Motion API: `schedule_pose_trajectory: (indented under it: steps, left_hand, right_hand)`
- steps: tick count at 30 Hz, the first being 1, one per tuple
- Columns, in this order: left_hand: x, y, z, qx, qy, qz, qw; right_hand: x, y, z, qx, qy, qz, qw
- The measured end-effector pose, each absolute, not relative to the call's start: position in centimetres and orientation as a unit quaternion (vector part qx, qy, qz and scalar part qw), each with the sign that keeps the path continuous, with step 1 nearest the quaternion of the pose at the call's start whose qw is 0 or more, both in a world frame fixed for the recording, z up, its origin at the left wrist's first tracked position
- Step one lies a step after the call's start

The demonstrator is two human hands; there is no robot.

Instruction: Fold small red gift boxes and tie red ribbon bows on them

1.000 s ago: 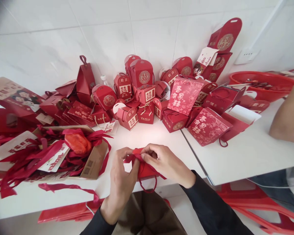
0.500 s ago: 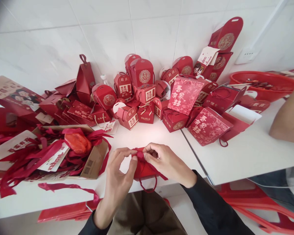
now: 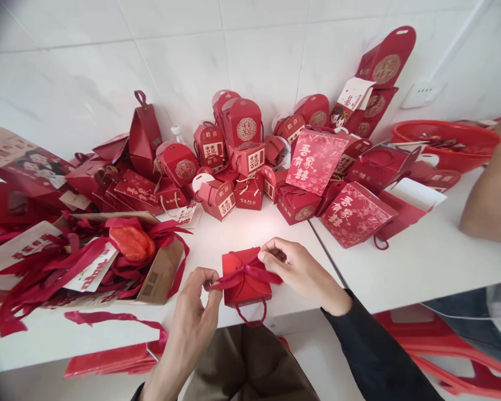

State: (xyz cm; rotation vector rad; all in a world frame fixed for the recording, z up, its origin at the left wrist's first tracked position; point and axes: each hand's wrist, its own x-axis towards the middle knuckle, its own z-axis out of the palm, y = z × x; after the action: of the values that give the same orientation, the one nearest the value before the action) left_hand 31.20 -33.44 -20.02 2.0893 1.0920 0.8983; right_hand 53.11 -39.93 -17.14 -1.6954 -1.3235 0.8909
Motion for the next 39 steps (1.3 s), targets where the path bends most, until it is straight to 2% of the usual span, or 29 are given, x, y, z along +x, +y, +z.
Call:
schedule_pose_trajectory:
  steps: [12,19,26,34,39]
  left_hand:
    - [30.6,-33.8,-19.8,0.759,0.468,0.255,0.373]
    - [30.3,-33.8,-18.1,0.688,0.484,0.255,0.478]
    - [30.2,-33.8,-18.2,0.738,0.455,0.235,0.439]
    - [29.8,-34.1,-18.1,0.716,0.452,0.204,0.492]
    - [28.4,-33.9,-19.3,0.711,0.394,0.250,0.526]
  right_hand:
    - [53.7,-40.9,-18.0,-0.692,-0.507,0.333,0.391]
    - [53.4,-40.8,-18.1,-0.697,-0.490,0.323,0.413]
    - [53.4,-40.9,-18.3,-0.672,-0.480,0.357,0.436]
    - [53.6,-40.9,-18.6,-0.695,-0.482,0.331,0.419]
    - [54.1,-41.5,-20.7,-0.721,-0.475,0.304,0.401]
